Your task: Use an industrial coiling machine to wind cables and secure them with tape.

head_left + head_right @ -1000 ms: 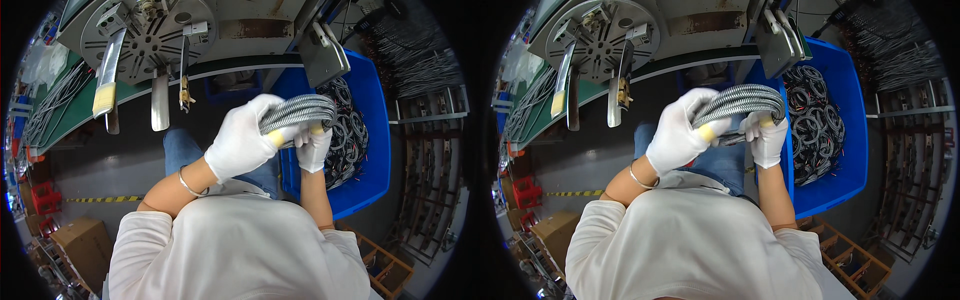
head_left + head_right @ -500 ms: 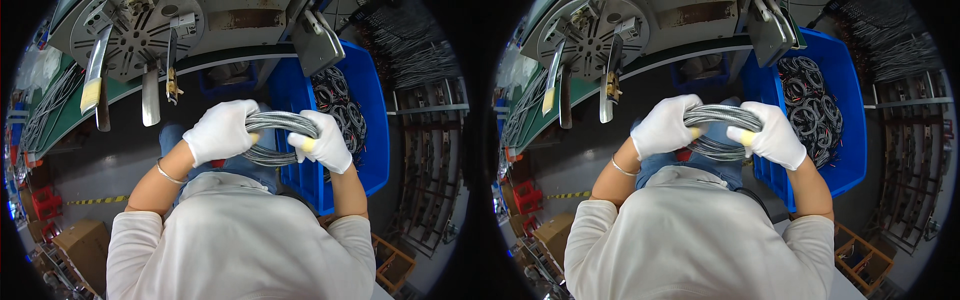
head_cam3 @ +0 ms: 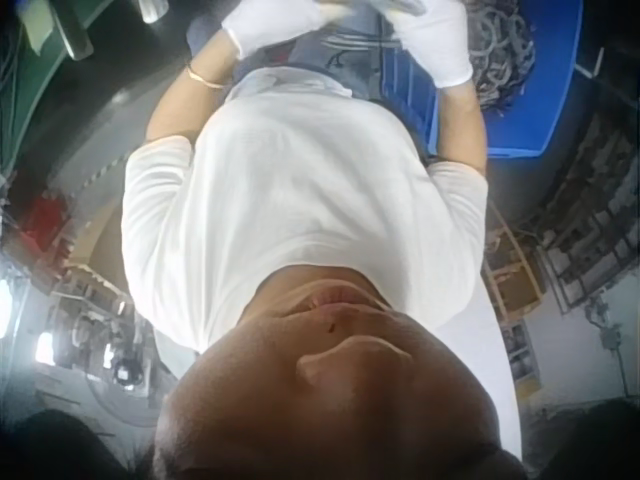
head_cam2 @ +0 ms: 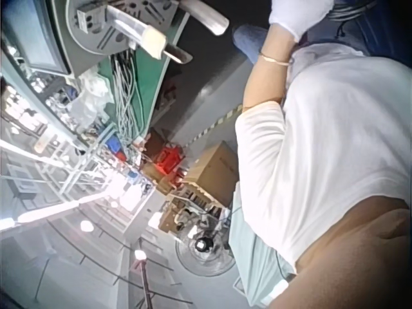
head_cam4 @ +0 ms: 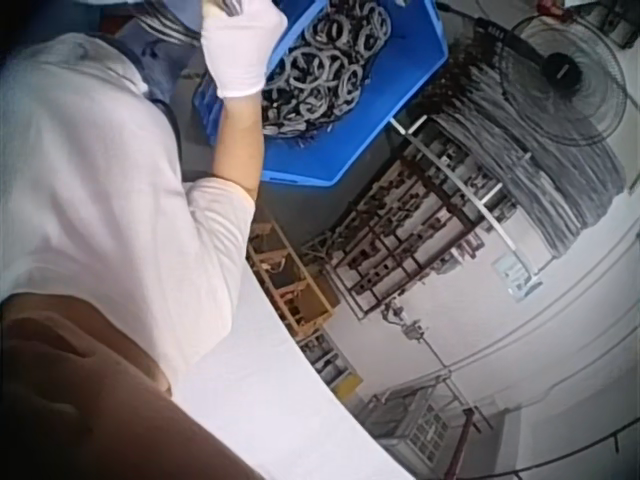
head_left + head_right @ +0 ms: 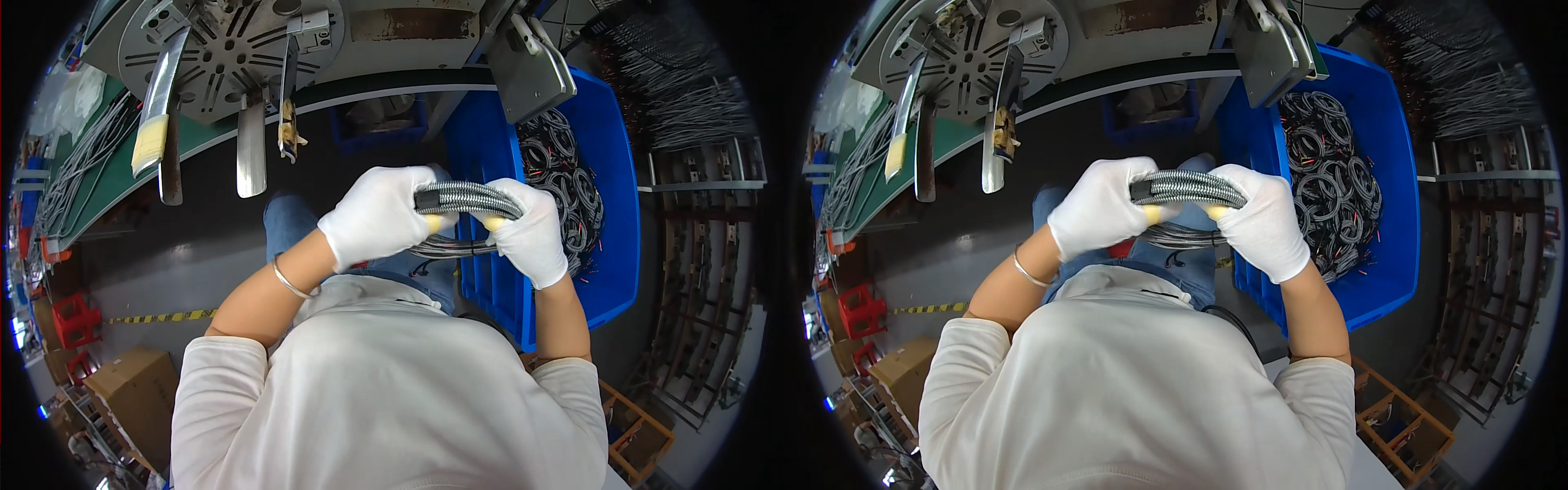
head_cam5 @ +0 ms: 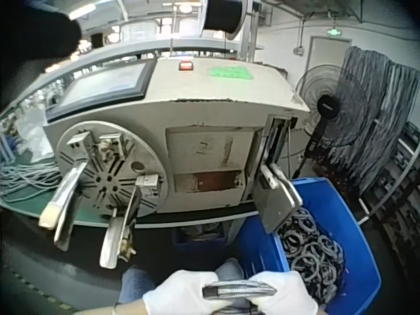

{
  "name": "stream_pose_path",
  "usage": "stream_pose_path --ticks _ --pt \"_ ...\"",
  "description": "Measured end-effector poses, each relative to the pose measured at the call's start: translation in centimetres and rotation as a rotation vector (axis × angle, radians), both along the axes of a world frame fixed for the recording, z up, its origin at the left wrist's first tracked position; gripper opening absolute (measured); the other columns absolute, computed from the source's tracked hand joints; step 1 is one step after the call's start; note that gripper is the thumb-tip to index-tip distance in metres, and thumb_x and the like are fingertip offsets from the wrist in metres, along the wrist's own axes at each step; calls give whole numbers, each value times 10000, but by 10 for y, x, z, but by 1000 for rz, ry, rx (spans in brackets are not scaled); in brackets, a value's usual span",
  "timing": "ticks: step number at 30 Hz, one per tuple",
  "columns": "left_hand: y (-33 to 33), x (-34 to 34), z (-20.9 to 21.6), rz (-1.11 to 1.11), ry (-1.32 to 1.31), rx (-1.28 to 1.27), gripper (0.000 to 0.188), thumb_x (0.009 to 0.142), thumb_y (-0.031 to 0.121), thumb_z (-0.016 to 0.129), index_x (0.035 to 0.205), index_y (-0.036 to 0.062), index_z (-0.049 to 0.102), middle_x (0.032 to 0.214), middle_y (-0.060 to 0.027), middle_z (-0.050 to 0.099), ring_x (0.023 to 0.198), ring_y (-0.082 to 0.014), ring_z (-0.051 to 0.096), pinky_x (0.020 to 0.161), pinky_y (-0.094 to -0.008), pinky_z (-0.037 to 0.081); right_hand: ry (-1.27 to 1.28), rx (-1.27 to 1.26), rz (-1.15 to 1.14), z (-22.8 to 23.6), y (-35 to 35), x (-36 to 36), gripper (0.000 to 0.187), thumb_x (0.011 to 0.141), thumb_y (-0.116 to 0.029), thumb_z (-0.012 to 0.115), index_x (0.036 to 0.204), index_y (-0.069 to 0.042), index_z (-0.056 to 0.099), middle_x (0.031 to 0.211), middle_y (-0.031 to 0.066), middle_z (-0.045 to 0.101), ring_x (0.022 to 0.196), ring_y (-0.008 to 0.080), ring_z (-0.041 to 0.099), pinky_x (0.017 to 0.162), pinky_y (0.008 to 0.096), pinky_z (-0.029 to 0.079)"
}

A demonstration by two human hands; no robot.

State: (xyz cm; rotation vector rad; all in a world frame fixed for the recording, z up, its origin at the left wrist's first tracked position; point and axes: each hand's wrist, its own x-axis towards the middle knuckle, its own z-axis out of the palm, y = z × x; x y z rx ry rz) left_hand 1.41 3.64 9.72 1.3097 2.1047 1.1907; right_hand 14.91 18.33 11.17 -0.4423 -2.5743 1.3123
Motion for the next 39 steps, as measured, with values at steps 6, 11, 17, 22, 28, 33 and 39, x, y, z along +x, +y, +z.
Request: stream_pose_path --ticks 6,11,17,22,28,33,39 --pt "1 3 9 -123 -203 -315 102 695 48 705 734 35 611 690 -142 610 600 -302 588 561 -318 477 210 754 113 12 -3 -15 110 709 -41 713 710 -39 603 637 95 582 551 251 586 536 315 458" --pt "3 6 5 -5 239 -57 139 675 111 728 681 44 606 647 -142 599 595 -323 586 559 -362 480 37 725 241 9 2 -10 152 717 -73 694 672 -55 550 617 100 547 535 280 555 512 342 450" --pt "9 6 8 -84 270 -269 162 677 167 732 684 50 619 670 -140 608 628 -328 604 584 -389 490 13 660 175 8 -7 -19 109 722 -98 686 795 -74 608 638 79 579 570 266 599 522 336 482" --pt "11 5 11 -145 221 -342 210 721 230 714 680 41 632 675 -144 612 635 -335 607 597 -394 498 -15 716 170 5 -10 -22 153 738 -126 689 879 -100 636 632 70 590 588 260 621 541 328 500" --pt "3 -10 10 -230 23 -365 253 774 270 697 733 23 658 668 -182 610 627 -359 602 602 -403 504 8 631 187 7 5 -24 117 740 -147 711 753 -82 614 604 74 576 559 240 610 525 323 484" --pt "8 -7 29 -390 -75 -584 247 815 258 693 795 14 661 669 -107 635 561 -218 606 547 -314 485 -59 548 220 14 8 -26 231 760 -131 720 624 -49 551 570 83 547 509 227 569 489 315 442" --pt "0 -3 0 -220 -768 -140 272 853 273 634 826 3 651 620 -91 601 543 -163 567 554 -294 466 -117 262 94 13 16 -23 265 787 -102 698 601 -32 522 552 97 521 497 197 542 482 308 413"
